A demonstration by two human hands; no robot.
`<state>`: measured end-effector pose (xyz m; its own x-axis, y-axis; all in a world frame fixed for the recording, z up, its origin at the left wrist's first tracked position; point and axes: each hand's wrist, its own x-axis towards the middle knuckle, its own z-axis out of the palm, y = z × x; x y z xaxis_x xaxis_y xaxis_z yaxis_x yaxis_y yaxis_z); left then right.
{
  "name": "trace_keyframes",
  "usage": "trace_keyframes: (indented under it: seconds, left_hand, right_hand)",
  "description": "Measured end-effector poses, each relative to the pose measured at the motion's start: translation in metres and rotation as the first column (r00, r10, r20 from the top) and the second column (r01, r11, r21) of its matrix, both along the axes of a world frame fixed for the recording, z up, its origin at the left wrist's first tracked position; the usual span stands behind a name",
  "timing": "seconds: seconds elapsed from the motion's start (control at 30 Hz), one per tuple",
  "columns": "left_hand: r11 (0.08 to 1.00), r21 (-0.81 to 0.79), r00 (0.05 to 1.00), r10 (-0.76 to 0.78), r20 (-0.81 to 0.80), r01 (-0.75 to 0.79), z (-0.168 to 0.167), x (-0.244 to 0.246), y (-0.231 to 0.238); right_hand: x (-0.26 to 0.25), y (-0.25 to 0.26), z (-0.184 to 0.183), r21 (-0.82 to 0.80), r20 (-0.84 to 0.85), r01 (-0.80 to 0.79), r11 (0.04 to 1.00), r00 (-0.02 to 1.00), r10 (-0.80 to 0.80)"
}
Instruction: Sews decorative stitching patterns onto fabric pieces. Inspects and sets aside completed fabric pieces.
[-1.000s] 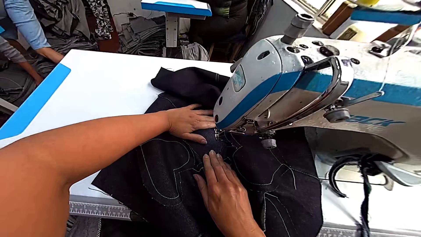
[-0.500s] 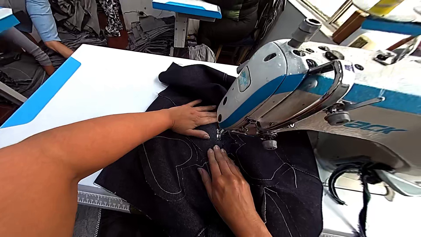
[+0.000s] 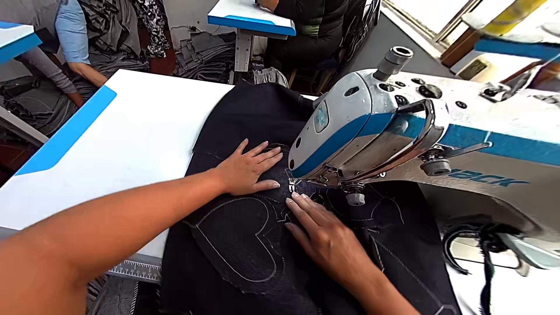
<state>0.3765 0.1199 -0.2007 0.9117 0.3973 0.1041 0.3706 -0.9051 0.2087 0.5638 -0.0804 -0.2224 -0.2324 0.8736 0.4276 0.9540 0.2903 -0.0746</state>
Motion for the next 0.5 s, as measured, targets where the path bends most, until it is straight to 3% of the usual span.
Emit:
trace_keyframes:
  seconds: [0.17,0.27,0.33,0.4,0.5]
  left_hand:
    - [0.960,-0.007,0.960,0.278,-0.044,-0.279,-0.002,-0.005,-0.036]
    - [0.954,-0.029,0.947,0.292,-0.132,-0.298,0.007,-0.006,-0.037]
    - [0.981,0.006,0.969,0.190,-0.159,-0.192,0.018,-0.006,-0.025]
    - [0.990,0.115,0.997,-0.080,-0.016,0.082,0.021,-0.002,-0.002]
    - [0.864,0.140,0.869,-0.494,0.040,0.485,0.017,0.018,0.030]
  right_hand:
    - [0.056,0.020,0.014,-0.068,0.040,-0.273,0.959,0.960,0.276]
    - [0.036,0.007,0.035,-0.135,0.072,-0.141,0.981,0.986,0.151]
    - [-0.005,-0.012,0.046,-0.103,-0.040,0.005,0.995,0.999,-0.010]
    - [-0.052,-0.022,0.048,-0.070,-0.200,0.128,0.989,0.970,-0.139]
    - [-0.099,-0.011,0.023,-0.064,-0.270,0.219,0.974,0.935,-0.228]
